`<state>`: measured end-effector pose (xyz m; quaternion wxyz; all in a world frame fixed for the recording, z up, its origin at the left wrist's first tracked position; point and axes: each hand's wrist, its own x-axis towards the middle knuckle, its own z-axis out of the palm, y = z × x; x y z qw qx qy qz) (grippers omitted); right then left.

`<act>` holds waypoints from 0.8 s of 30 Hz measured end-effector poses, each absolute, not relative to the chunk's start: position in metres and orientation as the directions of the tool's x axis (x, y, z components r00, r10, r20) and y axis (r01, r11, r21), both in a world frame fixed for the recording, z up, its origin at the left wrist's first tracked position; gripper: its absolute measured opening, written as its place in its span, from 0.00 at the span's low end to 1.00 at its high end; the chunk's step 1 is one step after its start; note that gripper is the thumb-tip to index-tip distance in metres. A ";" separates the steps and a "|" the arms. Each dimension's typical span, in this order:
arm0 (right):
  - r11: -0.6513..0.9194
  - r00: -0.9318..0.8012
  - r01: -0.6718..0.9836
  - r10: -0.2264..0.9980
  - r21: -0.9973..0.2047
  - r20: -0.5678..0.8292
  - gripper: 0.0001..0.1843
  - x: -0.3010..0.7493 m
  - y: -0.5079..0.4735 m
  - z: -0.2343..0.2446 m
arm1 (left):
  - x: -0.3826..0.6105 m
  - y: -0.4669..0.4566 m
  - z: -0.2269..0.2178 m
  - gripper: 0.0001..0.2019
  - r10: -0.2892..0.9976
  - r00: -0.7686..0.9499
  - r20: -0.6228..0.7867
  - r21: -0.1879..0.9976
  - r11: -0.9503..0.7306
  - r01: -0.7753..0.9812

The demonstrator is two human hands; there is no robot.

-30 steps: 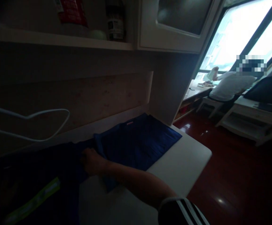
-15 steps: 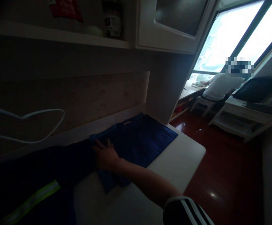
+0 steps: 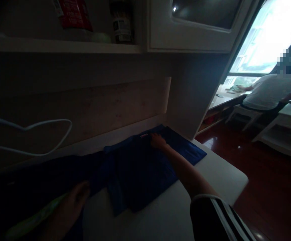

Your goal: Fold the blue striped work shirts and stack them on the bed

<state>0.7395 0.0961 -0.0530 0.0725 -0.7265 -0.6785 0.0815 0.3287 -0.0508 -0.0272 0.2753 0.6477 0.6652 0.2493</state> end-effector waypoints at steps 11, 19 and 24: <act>0.034 -0.034 0.982 0.999 -0.183 0.003 0.24 0.740 0.109 -0.081 | 0.472 -0.079 -0.064 0.26 0.898 0.101 -0.429 0.903 0.424 0.064; 0.118 -0.116 0.979 0.993 -0.167 0.025 0.30 0.724 0.112 -0.072 | 0.508 -0.092 -0.036 0.11 0.946 0.296 -0.136 0.882 -0.020 0.470; 0.170 -0.150 0.973 0.980 -0.158 0.129 0.29 0.728 0.097 -0.051 | 0.511 -0.101 -0.039 0.17 0.893 0.448 -0.045 0.922 -0.135 0.362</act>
